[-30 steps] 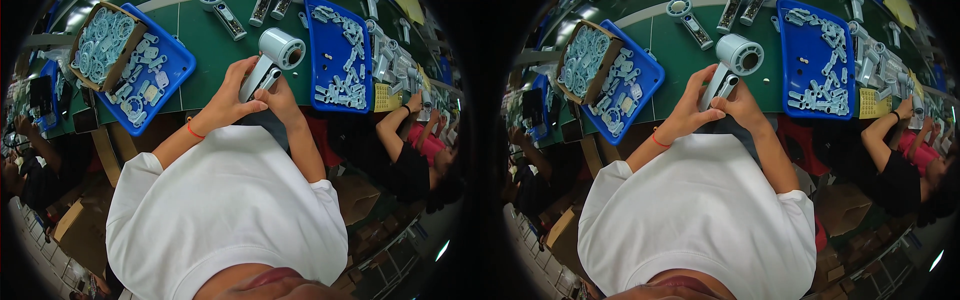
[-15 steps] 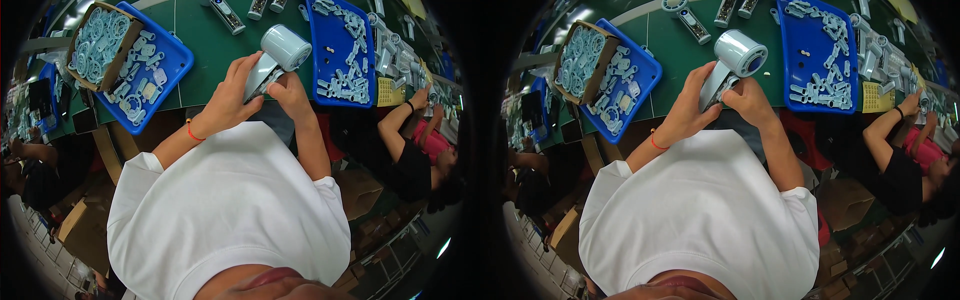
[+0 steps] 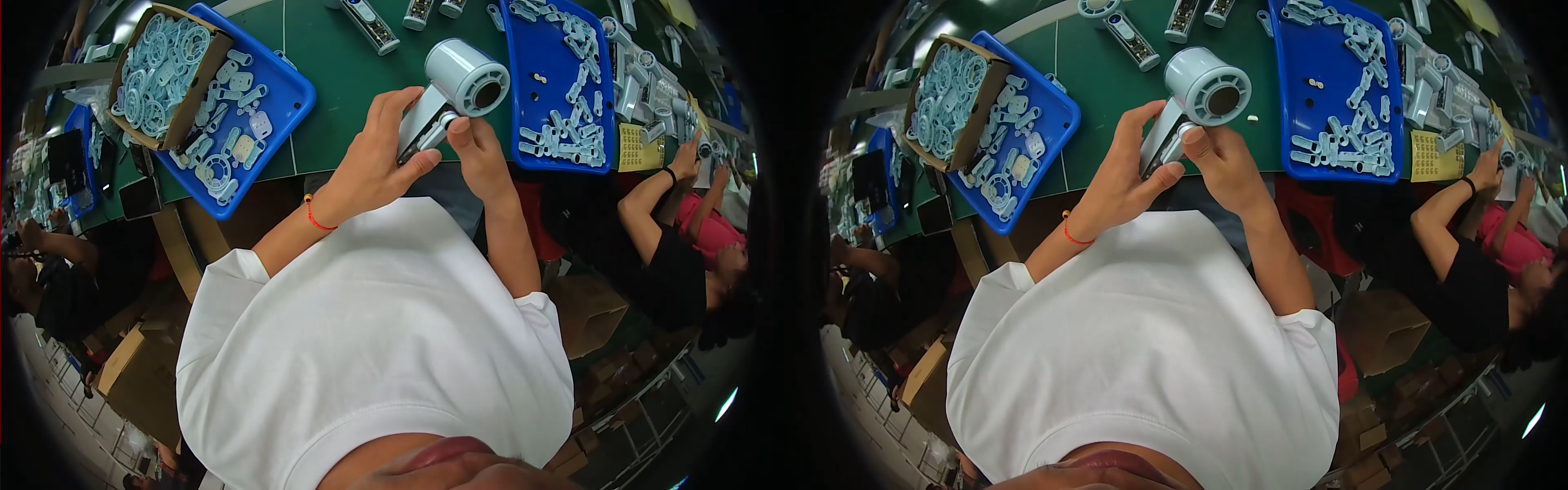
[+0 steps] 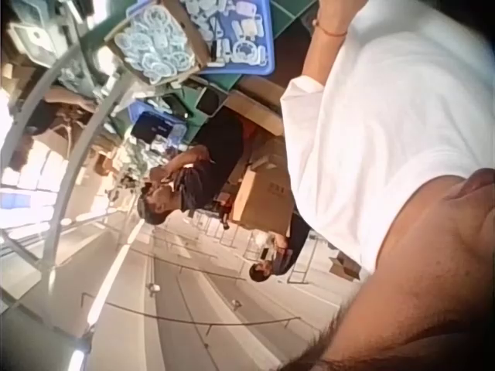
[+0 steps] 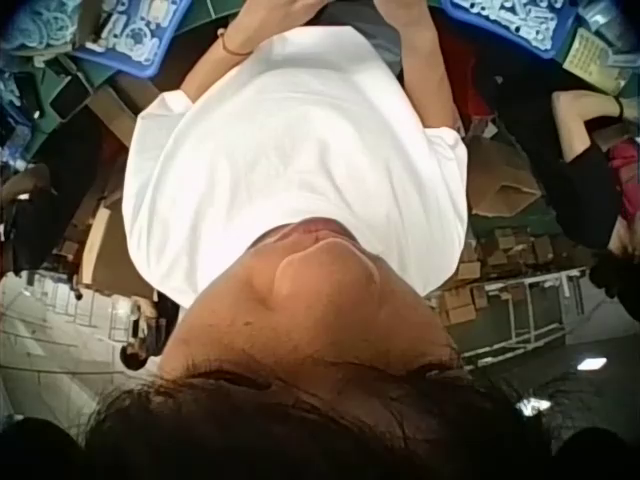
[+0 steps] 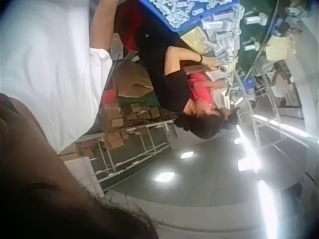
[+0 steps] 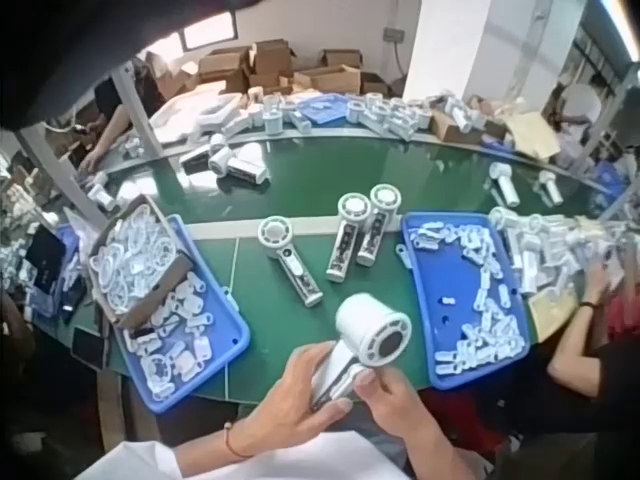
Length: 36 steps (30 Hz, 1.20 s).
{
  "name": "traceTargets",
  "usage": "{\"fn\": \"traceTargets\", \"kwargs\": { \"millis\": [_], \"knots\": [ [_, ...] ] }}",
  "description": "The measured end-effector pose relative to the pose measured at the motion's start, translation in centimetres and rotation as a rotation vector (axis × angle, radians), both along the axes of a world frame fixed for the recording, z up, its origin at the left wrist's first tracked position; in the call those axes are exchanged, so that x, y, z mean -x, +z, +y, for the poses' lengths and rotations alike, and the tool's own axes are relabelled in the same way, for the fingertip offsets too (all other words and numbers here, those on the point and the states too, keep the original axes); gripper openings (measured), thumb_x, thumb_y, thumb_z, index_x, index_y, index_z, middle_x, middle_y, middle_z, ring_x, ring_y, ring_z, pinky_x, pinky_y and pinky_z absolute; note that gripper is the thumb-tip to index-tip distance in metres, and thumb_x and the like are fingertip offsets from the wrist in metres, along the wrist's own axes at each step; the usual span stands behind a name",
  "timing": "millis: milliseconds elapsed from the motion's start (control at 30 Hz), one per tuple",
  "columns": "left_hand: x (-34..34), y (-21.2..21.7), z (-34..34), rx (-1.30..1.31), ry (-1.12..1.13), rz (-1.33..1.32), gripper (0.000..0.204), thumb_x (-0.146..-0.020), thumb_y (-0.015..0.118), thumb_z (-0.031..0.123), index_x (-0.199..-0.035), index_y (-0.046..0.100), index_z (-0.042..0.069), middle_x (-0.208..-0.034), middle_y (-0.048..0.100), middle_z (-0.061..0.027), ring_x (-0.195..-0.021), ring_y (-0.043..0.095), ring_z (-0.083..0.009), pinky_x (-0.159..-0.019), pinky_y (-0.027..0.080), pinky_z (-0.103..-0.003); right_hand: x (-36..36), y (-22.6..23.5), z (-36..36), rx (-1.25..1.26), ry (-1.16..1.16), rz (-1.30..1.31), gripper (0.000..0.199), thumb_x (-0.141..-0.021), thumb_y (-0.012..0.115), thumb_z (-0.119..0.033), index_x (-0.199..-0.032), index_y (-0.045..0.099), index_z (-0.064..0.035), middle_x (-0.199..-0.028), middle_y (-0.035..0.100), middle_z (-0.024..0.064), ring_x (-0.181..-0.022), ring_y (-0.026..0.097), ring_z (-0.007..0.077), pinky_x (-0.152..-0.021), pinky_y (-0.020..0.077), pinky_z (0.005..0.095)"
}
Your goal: Assembling components of hair dryers on a factory production line.
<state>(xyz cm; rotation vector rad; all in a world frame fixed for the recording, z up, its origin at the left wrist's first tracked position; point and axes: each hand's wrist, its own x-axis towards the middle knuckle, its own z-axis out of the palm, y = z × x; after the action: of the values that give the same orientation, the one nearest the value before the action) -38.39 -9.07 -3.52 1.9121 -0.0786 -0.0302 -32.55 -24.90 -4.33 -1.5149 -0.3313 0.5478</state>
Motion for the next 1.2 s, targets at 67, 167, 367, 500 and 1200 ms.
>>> {"fn": "traceTargets", "kwargs": {
  "millis": [67,167,367,500,1200],
  "knots": [
    [0.3,-0.3,-0.2,0.009,0.005,-0.063,0.061,-0.085,0.061,0.027,-0.132,0.031,0.003,-0.126,0.038,-0.0182,-0.113,0.042,-0.0299,-0.093,0.037,-0.037,0.2,0.1,0.3,-0.007,-0.018,-0.014,0.049,-0.093,0.047,-0.044,-0.104,0.054,0.0027,-0.088,0.057,0.0046,-0.079,0.05,0.0119,-0.07,0.0423,0.0269],
    [0.3,-0.4,-0.1,0.039,0.017,-0.056,0.06,-0.083,0.062,0.024,-0.131,0.033,0.003,-0.124,0.041,-0.0181,-0.109,0.045,-0.0295,-0.091,0.039,-0.036,0.3,-0.1,0.3,0.032,-0.052,-0.045,0.05,-0.092,0.046,-0.046,-0.098,0.056,0.0029,-0.082,0.056,0.0053,-0.075,0.05,0.0125,-0.067,0.0414,0.0272],
    [0.0,-0.5,-0.8,-0.053,0.12,-0.156,0.054,-0.079,0.066,0.021,-0.122,0.042,-0.001,-0.103,0.057,-0.0203,-0.085,0.06,-0.0332,-0.073,0.049,-0.036,0.5,-0.6,0.1,0.206,-0.049,-0.157,0.066,-0.09,0.039,-0.058,-0.098,0.055,0.0053,-0.085,0.059,0.009,-0.078,0.056,0.0152,-0.069,0.0459,0.0283],
    [-0.1,-1.0,-1.0,-0.046,0.153,-0.216,0.052,-0.078,0.067,0.021,-0.12,0.047,-0.002,-0.097,0.06,-0.0205,-0.079,0.061,-0.0327,-0.069,0.05,-0.035,1.0,0.1,0.6,0.28,-0.139,-0.195,0.069,-0.089,0.038,-0.06,-0.091,0.057,0.0058,-0.079,0.06,0.0112,-0.071,0.058,0.017,-0.063,0.0477,0.0281],
    [-0.2,-1.5,-0.2,0.092,0.192,-0.09,0.048,-0.076,0.069,0.019,-0.116,0.053,-0.001,-0.1,0.062,-0.0183,-0.083,0.062,-0.0289,-0.073,0.049,-0.032,0.9,-1.3,0.8,0.064,-0.03,-0.107,0.064,-0.089,0.042,-0.057,-0.095,0.054,0.0055,-0.082,0.059,0.0127,-0.077,0.059,0.0191,-0.069,0.0468,0.0321]
  ]
}}
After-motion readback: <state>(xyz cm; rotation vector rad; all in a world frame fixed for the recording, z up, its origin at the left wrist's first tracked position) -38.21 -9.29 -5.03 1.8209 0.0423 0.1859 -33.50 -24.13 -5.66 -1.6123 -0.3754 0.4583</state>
